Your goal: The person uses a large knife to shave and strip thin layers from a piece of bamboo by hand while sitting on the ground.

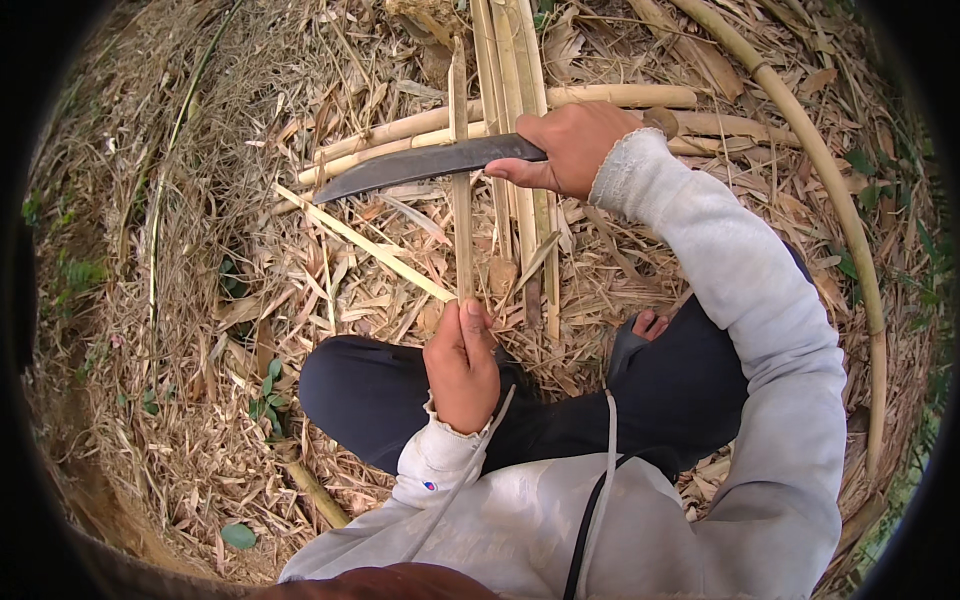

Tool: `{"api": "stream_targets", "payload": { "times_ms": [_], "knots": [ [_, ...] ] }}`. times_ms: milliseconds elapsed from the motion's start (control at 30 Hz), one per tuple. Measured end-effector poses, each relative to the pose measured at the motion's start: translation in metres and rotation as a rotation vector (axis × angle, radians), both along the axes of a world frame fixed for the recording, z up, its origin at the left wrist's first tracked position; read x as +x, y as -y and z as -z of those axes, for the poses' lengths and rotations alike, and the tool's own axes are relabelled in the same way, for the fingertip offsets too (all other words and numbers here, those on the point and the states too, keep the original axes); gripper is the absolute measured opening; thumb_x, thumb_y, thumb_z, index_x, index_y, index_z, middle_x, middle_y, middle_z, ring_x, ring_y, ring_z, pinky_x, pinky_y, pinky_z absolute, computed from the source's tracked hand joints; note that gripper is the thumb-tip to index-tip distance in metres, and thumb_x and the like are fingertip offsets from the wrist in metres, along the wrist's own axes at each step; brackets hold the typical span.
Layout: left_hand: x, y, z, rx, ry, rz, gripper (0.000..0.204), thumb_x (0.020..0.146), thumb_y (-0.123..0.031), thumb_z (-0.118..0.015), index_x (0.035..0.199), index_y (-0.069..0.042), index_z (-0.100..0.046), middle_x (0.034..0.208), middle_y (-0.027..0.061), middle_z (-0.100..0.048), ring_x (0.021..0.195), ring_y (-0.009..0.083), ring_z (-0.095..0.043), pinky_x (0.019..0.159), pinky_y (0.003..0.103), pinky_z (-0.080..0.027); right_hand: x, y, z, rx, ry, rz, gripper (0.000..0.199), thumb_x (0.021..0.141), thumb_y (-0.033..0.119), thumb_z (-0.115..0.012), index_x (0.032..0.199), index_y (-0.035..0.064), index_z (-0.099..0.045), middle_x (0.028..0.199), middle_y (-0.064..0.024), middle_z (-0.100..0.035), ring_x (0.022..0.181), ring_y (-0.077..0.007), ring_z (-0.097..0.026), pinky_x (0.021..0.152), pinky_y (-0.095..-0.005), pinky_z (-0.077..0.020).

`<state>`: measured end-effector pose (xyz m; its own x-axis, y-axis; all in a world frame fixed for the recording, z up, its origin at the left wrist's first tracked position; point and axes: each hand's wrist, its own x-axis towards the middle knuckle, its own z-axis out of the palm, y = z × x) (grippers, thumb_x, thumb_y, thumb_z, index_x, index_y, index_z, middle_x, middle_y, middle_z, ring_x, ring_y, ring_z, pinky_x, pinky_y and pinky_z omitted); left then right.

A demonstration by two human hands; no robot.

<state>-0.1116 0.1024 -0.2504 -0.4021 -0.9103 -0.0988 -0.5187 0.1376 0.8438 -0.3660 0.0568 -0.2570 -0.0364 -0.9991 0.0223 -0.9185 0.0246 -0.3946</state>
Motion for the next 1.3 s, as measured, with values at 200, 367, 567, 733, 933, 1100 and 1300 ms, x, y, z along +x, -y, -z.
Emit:
{"api": "stream_targets", "payload": {
  "times_ms": [200,367,567,733,933,1100,1300],
  "knots": [
    [-0.003,-0.003,0.006,-0.039,-0.008,0.028,0.029,0.103,-0.018,-0.044,0.081,0.000,-0.053,0.056,0.0054,-0.047,0.050,0.0116,-0.045,0.049,0.028,-0.037,0.004,0.002,-0.002,-0.041,-0.011,-0.013,0.067,0.088,0.071,-0.040,0.081,0.0090,-0.062,0.063,-0.0143,-0.062,0.061,-0.0350,-0.065,0.060,-0.0450,-0.0532],
    [-0.003,-0.006,0.005,-0.056,0.012,0.020,0.028,0.103,-0.018,-0.043,0.083,0.000,-0.053,0.058,0.0086,-0.049,0.049,0.0156,-0.046,0.050,0.031,-0.038,0.021,-0.007,0.001,-0.066,0.043,-0.094,0.055,0.093,0.061,-0.045,0.084,0.0090,-0.061,0.065,-0.0148,-0.061,0.061,-0.0360,-0.062,0.059,-0.0457,-0.0501],
    [-0.013,-0.003,0.001,-0.063,0.032,0.060,0.020,0.099,-0.009,-0.046,0.083,0.000,-0.052,0.065,0.0183,-0.057,0.058,0.0382,-0.059,0.051,0.041,-0.043,0.006,-0.002,-0.001,0.006,0.011,-0.037,0.074,0.088,0.076,-0.032,0.083,0.0098,-0.065,0.063,-0.0145,-0.064,0.064,-0.0325,-0.067,0.064,-0.0452,-0.0548],
    [-0.006,-0.002,0.007,0.020,0.017,0.082,0.020,0.099,-0.010,-0.046,0.083,0.000,-0.053,0.064,0.0163,-0.056,0.054,0.0345,-0.057,0.051,0.038,-0.043,-0.009,-0.002,0.003,-0.073,0.002,0.059,0.070,0.090,0.071,-0.035,0.082,0.0085,-0.064,0.064,-0.0165,-0.063,0.065,-0.0347,-0.066,0.065,-0.0451,-0.0547],
    [-0.002,-0.002,-0.001,0.114,0.032,0.038,0.026,0.102,-0.015,-0.044,0.082,0.000,-0.054,0.062,0.0137,-0.055,0.054,0.0289,-0.058,0.052,0.036,-0.043,-0.033,0.001,0.004,0.090,0.023,0.138,0.058,0.094,0.061,-0.042,0.082,0.0077,-0.062,0.066,-0.0174,-0.063,0.065,-0.0362,-0.064,0.063,-0.0464,-0.0524],
    [0.000,0.004,0.013,0.154,-0.024,0.030,0.031,0.103,-0.019,-0.042,0.080,-0.001,-0.053,0.058,0.0104,-0.051,0.051,0.0199,-0.052,0.050,0.033,-0.040,-0.006,-0.004,0.008,0.112,0.091,0.125,0.080,0.089,0.076,-0.029,0.080,0.0060,-0.066,0.064,-0.0171,-0.064,0.067,-0.0316,-0.068,0.069,-0.0459,-0.0551],
    [0.006,-0.003,0.008,0.184,-0.078,0.064,0.033,0.104,-0.023,-0.041,0.080,-0.003,-0.051,0.059,0.0005,-0.044,0.052,0.0078,-0.041,0.050,0.025,-0.034,-0.093,0.024,0.033,-0.026,0.141,0.563,0.077,0.095,0.066,-0.033,0.075,-0.0034,-0.061,0.063,-0.0233,-0.057,0.063,-0.0394,-0.057,0.066,-0.0444,-0.0454]
  ]
}}
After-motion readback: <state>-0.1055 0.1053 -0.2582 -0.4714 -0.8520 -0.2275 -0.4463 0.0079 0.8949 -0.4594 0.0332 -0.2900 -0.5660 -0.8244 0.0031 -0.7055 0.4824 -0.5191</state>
